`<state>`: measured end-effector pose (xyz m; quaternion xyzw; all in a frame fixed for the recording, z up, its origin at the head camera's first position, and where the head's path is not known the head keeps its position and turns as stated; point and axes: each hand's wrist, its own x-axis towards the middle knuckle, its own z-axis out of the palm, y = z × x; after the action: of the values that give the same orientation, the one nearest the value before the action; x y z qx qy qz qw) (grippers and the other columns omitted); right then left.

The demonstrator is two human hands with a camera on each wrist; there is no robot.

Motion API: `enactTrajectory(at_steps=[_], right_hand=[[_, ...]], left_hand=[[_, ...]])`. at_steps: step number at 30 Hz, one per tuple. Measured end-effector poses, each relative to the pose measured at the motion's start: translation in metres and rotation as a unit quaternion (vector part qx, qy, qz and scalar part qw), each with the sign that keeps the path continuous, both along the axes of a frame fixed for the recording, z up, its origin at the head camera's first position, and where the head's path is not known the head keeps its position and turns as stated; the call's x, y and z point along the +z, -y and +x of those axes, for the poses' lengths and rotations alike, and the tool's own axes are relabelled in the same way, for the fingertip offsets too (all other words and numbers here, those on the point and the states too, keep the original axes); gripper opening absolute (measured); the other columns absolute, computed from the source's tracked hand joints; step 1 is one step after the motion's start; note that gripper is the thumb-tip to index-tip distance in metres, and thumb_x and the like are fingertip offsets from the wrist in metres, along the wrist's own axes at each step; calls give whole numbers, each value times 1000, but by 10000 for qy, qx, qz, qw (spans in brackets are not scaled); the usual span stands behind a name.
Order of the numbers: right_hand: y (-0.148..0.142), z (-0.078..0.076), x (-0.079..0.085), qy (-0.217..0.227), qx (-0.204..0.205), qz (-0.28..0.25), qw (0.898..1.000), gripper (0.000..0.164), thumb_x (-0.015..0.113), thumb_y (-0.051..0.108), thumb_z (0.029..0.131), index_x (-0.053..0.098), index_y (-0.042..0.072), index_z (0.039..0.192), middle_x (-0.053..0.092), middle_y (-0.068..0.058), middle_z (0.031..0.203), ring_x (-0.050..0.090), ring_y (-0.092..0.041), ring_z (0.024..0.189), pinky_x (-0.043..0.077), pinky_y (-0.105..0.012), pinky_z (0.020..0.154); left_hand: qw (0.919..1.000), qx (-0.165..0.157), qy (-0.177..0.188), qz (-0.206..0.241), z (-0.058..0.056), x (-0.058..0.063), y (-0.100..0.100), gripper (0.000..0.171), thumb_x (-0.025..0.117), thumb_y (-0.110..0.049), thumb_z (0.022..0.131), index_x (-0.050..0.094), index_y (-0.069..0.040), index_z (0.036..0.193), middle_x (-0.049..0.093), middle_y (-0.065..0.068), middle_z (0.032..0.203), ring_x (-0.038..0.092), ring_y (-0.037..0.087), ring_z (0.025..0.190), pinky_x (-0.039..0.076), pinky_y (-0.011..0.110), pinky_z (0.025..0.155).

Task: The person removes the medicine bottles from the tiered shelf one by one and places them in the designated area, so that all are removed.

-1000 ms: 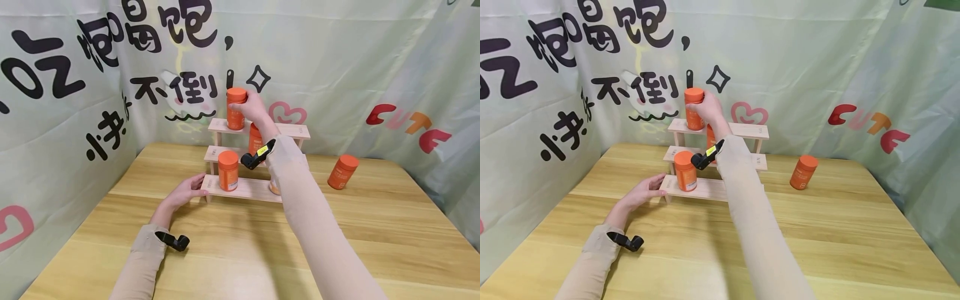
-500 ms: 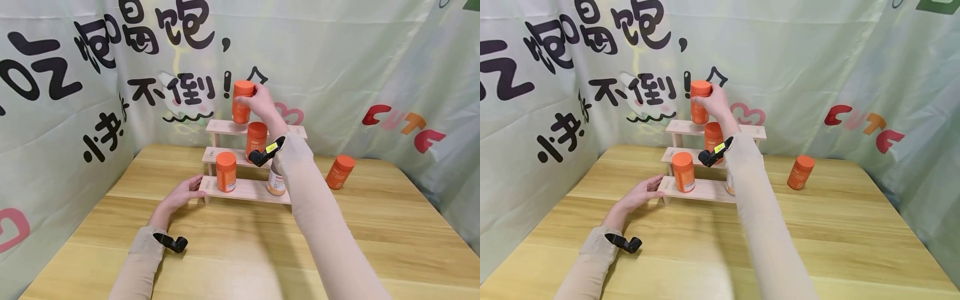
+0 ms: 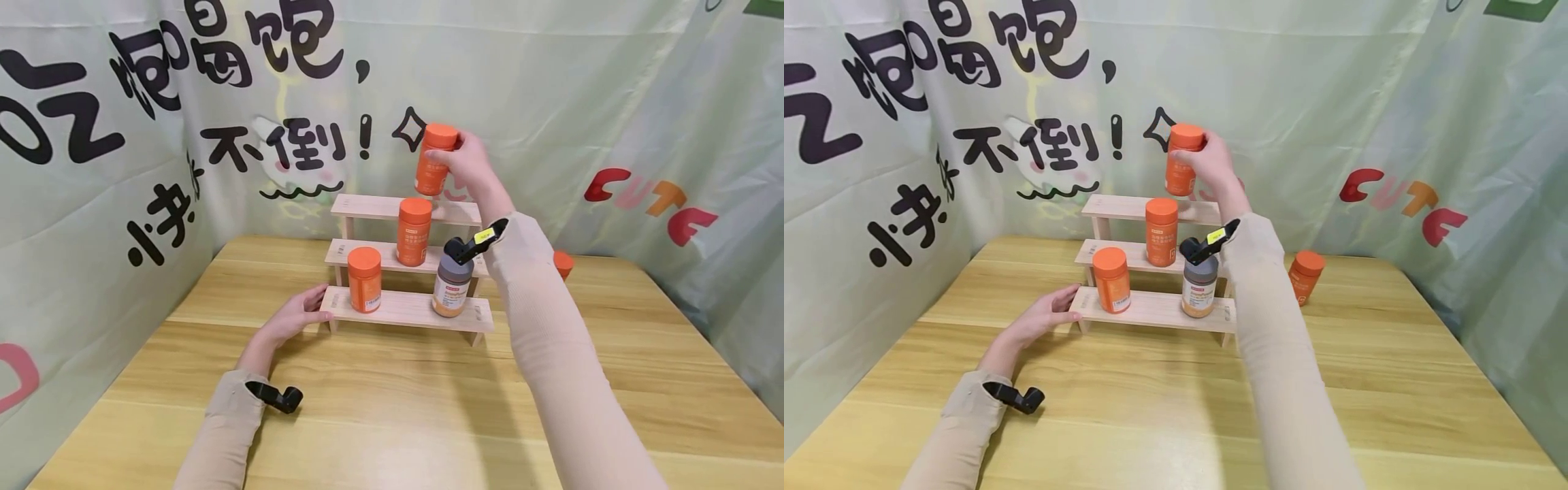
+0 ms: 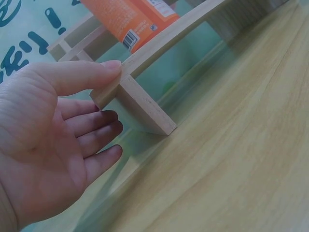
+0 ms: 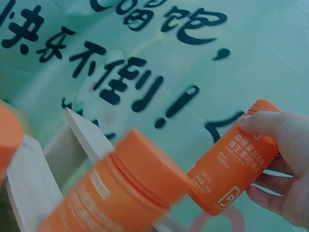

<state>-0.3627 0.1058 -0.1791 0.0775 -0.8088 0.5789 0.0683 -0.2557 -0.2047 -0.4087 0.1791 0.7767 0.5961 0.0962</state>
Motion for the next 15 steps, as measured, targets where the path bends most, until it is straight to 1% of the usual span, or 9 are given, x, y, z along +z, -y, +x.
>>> enactTrajectory(at_steps=[2, 4, 5, 7, 9, 11, 12, 15], right_hand=[[-8, 0, -1, 15, -72, 16, 10000, 52, 65, 20, 86, 43, 7, 132, 52, -7, 121, 51, -20, 99, 46, -34, 76], [-16, -1, -2, 82, -161, 78, 9998, 53, 65, 22, 86, 42, 8, 132, 52, -7, 121, 54, -22, 96, 47, -38, 72], [-20, -1, -3, 96, -198, 134, 9997, 54, 64, 23, 86, 42, 8, 132, 52, -8, 122, 55, -23, 96, 48, -39, 72], [-28, -1, -4, 63, -230, 155, 9996, 54, 64, 23, 87, 41, 7, 133, 51, -9, 124, 55, -23, 99, 49, -39, 78], [-37, -1, -7, -3, -272, 170, 9995, 54, 63, 22, 87, 41, 6, 134, 50, -9, 125, 53, -23, 103, 47, -40, 85], [-45, 0, -9, -82, -309, 179, 9993, 54, 62, 21, 88, 41, 5, 135, 49, -10, 127, 48, -21, 108, 43, -37, 93], [-50, 0, -10, -99, -348, 180, 9992, 54, 62, 20, 87, 41, 5, 135, 49, -10, 127, 47, -20, 109, 42, -36, 95], [-64, 2, -11, -98, -468, 245, 9986, 55, 63, 22, 87, 41, 4, 135, 49, -9, 126, 46, -19, 108, 42, -35, 93]], left_hand=[[10000, 0, -8, -8, 0, 0, 1, 78, 64, -8, 86, 13, 11, 143, 16, 29, 147, 22, 41, 134, 21, 47, 109], [10000, 10, -5, -33, 0, 0, 1, 78, 63, -8, 86, 13, 11, 143, 16, 29, 148, 22, 41, 134, 21, 48, 109], [10000, 7, -8, -46, 0, 0, 1, 78, 63, -7, 86, 13, 11, 143, 16, 29, 148, 22, 41, 134, 21, 48, 109], [10000, 12, -7, -43, 0, 0, 1, 78, 63, -8, 86, 13, 11, 143, 16, 29, 148, 22, 41, 134, 20, 48, 109], [10000, -23, -72, -46, 1, -1, 1, 81, 65, -14, 86, 14, 11, 143, 16, 29, 148, 21, 41, 134, 20, 48, 109], [9999, -66, -141, -49, 1, -1, 1, 85, 67, -20, 84, 14, 11, 143, 16, 30, 147, 22, 42, 134, 20, 48, 109], [9997, -83, -234, -81, 2, -1, 1, 86, 67, -23, 84, 14, 12, 142, 16, 31, 146, 23, 42, 133, 22, 46, 109], [9994, -113, -296, -103, 2, 0, 1, 89, 68, -28, 84, 13, 13, 142, 16, 32, 146, 24, 42, 133, 24, 46, 109]])
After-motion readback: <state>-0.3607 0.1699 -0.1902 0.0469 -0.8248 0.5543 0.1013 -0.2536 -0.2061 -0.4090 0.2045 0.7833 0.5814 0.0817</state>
